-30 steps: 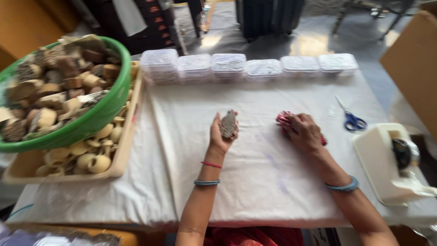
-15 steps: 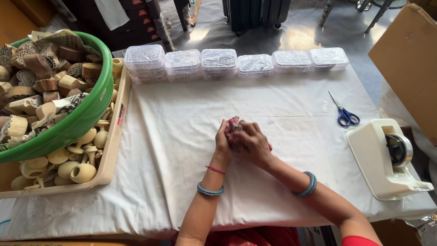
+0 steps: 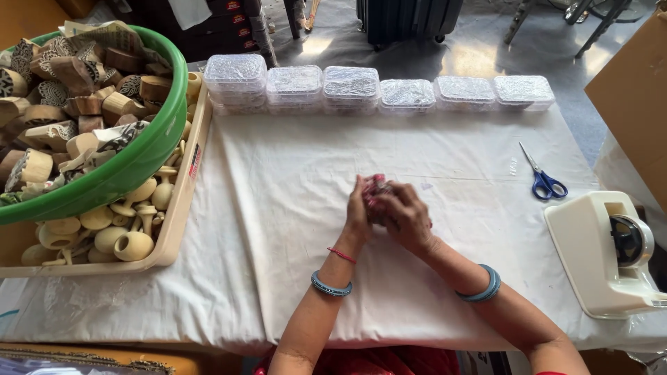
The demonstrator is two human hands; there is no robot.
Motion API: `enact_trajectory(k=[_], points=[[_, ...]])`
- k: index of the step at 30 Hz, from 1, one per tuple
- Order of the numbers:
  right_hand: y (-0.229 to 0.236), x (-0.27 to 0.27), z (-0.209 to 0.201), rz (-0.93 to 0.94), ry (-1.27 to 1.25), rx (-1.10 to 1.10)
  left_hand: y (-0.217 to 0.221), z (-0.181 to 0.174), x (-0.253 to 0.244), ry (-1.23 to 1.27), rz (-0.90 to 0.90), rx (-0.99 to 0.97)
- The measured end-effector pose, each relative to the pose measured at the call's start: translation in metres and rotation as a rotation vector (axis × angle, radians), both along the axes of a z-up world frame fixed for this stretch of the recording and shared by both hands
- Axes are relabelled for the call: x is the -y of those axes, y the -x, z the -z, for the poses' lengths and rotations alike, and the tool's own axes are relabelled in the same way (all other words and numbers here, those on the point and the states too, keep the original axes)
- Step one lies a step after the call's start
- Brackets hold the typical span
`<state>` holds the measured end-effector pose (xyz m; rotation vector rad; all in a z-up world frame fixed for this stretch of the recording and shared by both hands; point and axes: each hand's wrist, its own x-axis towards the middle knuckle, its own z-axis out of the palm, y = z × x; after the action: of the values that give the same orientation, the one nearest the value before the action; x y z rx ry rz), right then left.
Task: The person wraps a stack of small wooden items in bubble wrap and secures it with tape. They then place the wrapped package with others on the table. Next, they pick up a single wooden item and wipe it with a cloth.
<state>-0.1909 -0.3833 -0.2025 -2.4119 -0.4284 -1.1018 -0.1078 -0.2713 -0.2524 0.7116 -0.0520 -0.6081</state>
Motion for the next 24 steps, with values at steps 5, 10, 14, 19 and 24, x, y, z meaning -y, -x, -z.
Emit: enact_trajectory(k=[5, 10, 14, 19, 24], points=[[0.011, -0.015, -0.026, -0.142, 0.074, -0.034, -0.013, 0.017, -0.008, 0.227, -0.020, 0.055], [-0.002, 0.014, -0.006, 0.116, -0.032, -0.042, 0.002, -0.008, 0.001, -0.039, 0.083, 0.099], [0.003, 0.005, -0.015, 0.067, -0.080, -0.008, 0.007, -0.012, 0.000, -0.117, 0.021, 0.139], [0.010, -0.015, -0.029, -0.216, 0.087, -0.017, -0.018, 0.024, -0.008, 0.320, -0.074, 0.126], [0.005, 0.009, -0.016, 0.079, -0.043, -0.027, 0.001, -0.001, -0.003, -0.041, 0.042, 0.203]])
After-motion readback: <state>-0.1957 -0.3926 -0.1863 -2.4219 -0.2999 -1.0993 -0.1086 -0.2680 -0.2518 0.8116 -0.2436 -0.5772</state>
